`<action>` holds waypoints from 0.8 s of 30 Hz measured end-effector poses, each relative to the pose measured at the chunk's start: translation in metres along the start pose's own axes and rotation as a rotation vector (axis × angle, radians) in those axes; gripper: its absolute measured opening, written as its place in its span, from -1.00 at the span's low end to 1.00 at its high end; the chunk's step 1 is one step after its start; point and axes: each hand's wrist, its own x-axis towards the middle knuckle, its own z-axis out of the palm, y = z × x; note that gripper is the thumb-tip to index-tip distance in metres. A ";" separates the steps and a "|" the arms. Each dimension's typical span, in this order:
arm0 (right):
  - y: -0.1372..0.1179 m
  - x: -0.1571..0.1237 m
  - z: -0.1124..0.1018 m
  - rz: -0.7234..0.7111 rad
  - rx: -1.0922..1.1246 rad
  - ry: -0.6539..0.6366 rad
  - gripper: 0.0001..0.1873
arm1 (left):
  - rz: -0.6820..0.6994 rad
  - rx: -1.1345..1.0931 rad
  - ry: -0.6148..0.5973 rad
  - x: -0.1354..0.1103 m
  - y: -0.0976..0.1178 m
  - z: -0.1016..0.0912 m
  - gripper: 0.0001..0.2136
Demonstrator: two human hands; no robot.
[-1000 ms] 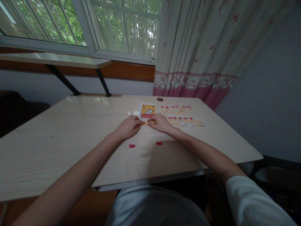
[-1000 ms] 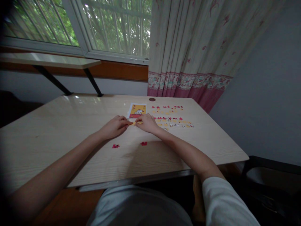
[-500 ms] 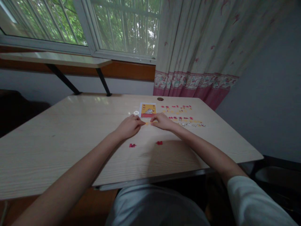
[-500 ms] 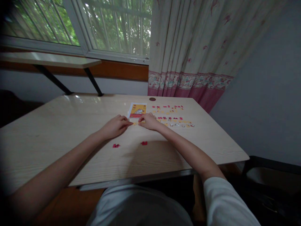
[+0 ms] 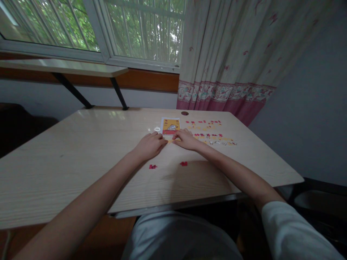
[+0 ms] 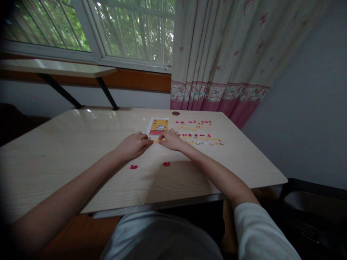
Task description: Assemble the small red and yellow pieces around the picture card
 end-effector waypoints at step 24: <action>-0.012 -0.010 -0.011 -0.282 -0.229 0.008 -0.74 | 0.007 -0.013 0.026 -0.001 0.002 0.003 -0.73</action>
